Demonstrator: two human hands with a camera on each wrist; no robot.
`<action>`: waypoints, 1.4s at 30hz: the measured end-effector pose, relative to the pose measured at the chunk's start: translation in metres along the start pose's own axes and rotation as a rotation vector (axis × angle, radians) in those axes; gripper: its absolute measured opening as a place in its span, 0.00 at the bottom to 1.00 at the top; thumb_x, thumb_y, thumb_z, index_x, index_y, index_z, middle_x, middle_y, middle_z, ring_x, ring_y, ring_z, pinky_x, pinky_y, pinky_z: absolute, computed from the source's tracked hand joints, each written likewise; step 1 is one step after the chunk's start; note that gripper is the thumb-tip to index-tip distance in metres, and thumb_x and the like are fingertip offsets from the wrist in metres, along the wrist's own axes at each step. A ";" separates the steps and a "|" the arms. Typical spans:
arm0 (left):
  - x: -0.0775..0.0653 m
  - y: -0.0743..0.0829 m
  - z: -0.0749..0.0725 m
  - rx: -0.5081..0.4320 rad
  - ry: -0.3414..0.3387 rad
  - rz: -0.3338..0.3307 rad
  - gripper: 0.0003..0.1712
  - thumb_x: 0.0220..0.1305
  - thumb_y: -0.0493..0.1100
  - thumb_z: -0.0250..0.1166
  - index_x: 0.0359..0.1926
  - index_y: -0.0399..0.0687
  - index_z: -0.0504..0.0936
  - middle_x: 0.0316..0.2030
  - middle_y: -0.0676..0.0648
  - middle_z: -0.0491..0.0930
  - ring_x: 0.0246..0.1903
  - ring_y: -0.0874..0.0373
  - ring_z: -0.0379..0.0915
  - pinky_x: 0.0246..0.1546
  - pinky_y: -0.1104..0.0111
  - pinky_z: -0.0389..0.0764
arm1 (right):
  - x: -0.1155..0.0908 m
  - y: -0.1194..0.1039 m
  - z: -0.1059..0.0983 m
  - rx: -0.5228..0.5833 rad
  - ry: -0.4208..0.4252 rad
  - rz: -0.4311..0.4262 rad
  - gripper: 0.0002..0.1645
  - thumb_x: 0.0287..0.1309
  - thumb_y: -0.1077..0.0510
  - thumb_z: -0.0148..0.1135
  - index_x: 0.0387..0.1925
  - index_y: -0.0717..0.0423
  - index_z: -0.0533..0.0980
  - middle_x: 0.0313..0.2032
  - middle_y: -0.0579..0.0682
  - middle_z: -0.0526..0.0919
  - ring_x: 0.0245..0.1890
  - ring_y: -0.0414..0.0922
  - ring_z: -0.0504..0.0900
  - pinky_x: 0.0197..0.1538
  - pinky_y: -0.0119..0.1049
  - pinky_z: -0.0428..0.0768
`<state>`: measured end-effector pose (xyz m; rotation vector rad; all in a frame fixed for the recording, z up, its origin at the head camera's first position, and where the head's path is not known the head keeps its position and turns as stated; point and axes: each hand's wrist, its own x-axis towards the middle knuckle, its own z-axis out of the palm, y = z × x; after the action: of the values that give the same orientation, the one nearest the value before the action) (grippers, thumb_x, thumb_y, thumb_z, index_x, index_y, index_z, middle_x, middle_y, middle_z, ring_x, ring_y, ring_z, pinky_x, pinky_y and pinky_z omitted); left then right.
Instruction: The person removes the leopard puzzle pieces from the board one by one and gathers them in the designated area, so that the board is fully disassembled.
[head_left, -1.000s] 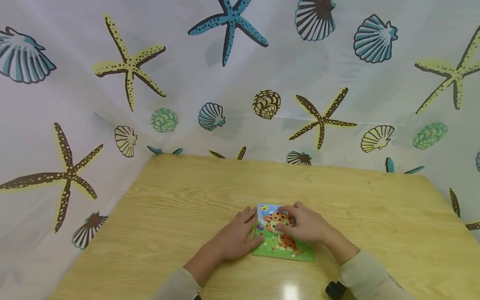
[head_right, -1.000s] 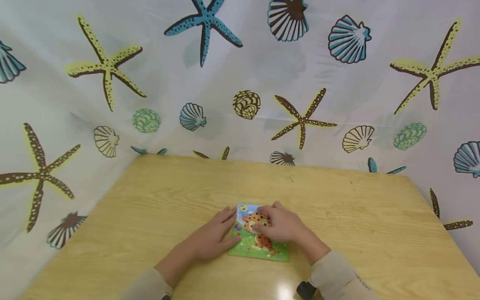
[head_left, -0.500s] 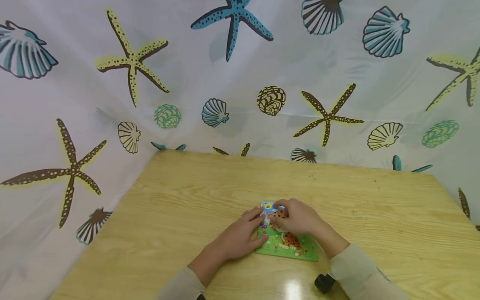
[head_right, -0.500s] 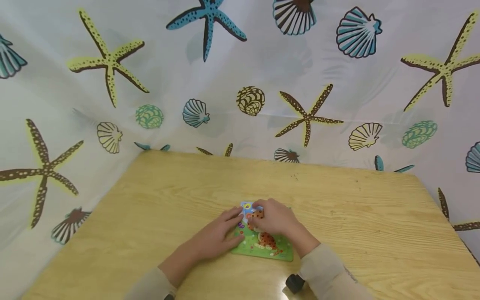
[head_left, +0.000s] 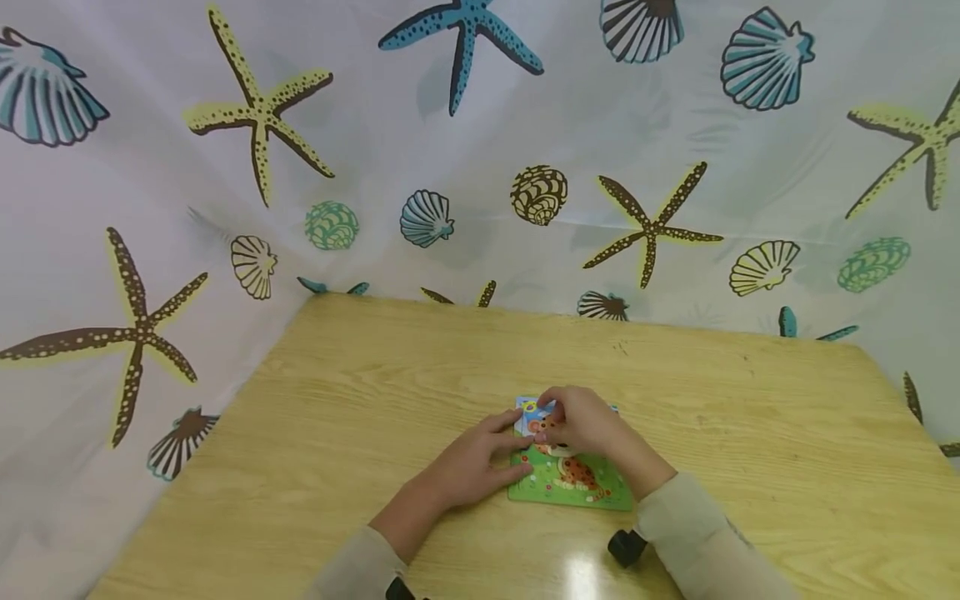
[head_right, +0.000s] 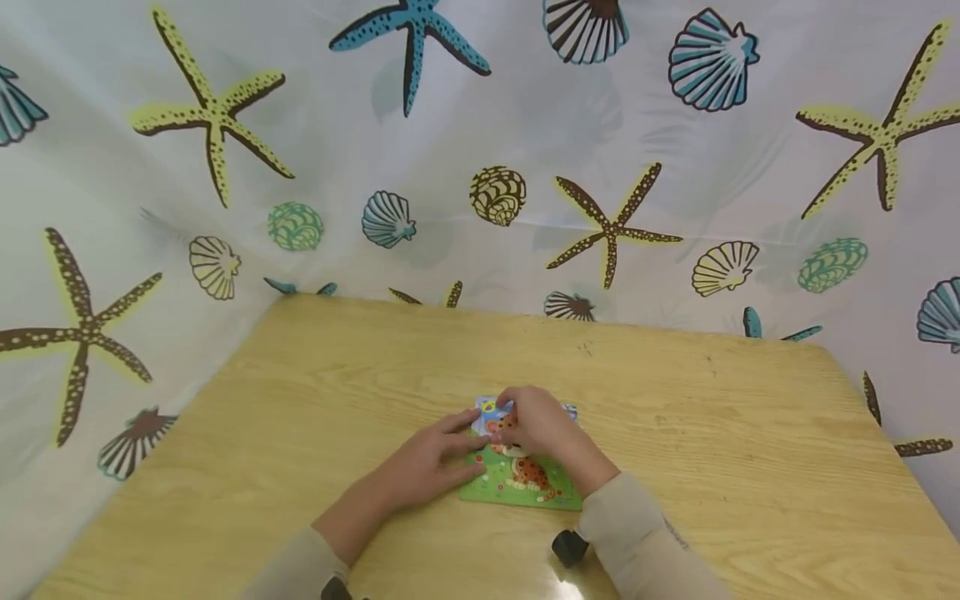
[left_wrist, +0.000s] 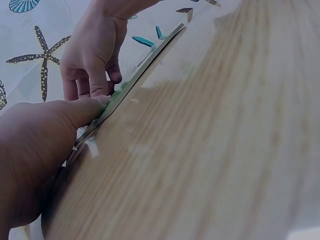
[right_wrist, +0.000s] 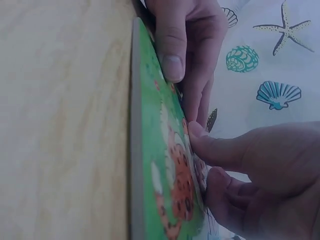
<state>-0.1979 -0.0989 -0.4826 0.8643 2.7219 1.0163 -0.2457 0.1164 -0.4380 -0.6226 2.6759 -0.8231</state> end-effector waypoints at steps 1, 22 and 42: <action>-0.001 0.000 -0.002 0.007 -0.003 -0.002 0.28 0.70 0.58 0.62 0.64 0.50 0.79 0.76 0.43 0.59 0.74 0.40 0.56 0.71 0.46 0.65 | 0.002 -0.001 -0.001 0.007 -0.013 0.006 0.26 0.59 0.54 0.72 0.56 0.60 0.77 0.31 0.47 0.80 0.27 0.40 0.76 0.31 0.33 0.76; -0.001 0.005 -0.003 0.012 -0.014 0.004 0.27 0.69 0.57 0.63 0.63 0.50 0.80 0.75 0.45 0.60 0.74 0.43 0.57 0.71 0.48 0.65 | -0.006 0.009 0.008 0.304 0.227 0.087 0.10 0.61 0.56 0.70 0.44 0.53 0.81 0.44 0.52 0.84 0.38 0.43 0.83 0.32 0.33 0.83; 0.000 -0.001 -0.002 0.032 0.036 -0.013 0.27 0.67 0.61 0.64 0.61 0.54 0.82 0.74 0.48 0.62 0.74 0.44 0.58 0.71 0.49 0.66 | -0.024 0.019 -0.013 0.671 0.318 0.138 0.23 0.68 0.64 0.60 0.62 0.64 0.71 0.42 0.64 0.81 0.35 0.53 0.89 0.44 0.44 0.88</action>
<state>-0.1989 -0.1009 -0.4817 0.8395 2.7771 0.9987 -0.2362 0.1480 -0.4361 -0.1462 2.4084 -1.7753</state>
